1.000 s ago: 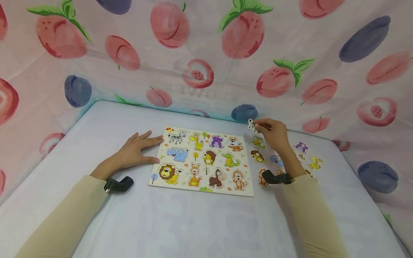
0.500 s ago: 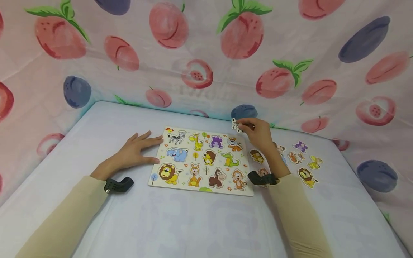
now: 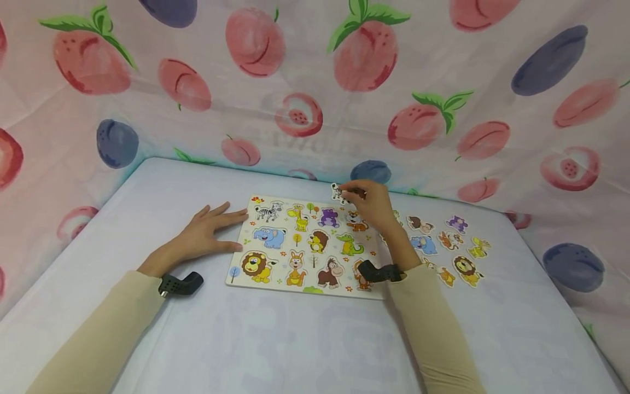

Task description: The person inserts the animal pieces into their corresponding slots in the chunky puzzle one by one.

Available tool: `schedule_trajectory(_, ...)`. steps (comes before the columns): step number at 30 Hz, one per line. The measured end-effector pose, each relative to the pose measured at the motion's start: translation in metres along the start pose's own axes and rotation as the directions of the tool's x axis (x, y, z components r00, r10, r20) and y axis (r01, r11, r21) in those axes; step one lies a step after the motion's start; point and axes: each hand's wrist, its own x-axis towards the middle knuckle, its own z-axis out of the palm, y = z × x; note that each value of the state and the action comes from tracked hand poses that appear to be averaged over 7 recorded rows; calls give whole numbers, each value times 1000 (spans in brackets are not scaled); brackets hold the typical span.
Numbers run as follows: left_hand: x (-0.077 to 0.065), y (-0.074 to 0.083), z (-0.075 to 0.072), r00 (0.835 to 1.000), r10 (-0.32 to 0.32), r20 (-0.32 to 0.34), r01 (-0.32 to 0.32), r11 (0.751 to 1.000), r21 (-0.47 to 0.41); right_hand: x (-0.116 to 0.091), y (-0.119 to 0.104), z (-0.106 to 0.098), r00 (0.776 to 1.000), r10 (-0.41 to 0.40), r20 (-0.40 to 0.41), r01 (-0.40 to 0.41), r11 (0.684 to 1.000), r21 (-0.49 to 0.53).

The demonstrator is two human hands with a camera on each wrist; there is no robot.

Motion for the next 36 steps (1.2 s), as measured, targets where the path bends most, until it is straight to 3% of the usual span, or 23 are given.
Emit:
schedule_trajectory(30, 1, 1, 0, 1000, -22, 13, 22, 1000, 7, 18, -32, 52, 998, -23, 56, 15, 989, 144)
schedule_trajectory(36, 1, 0, 1, 1000, -17, 13, 17, 1000, 7, 20, -39, 65, 995, -59, 77, 48, 990, 133)
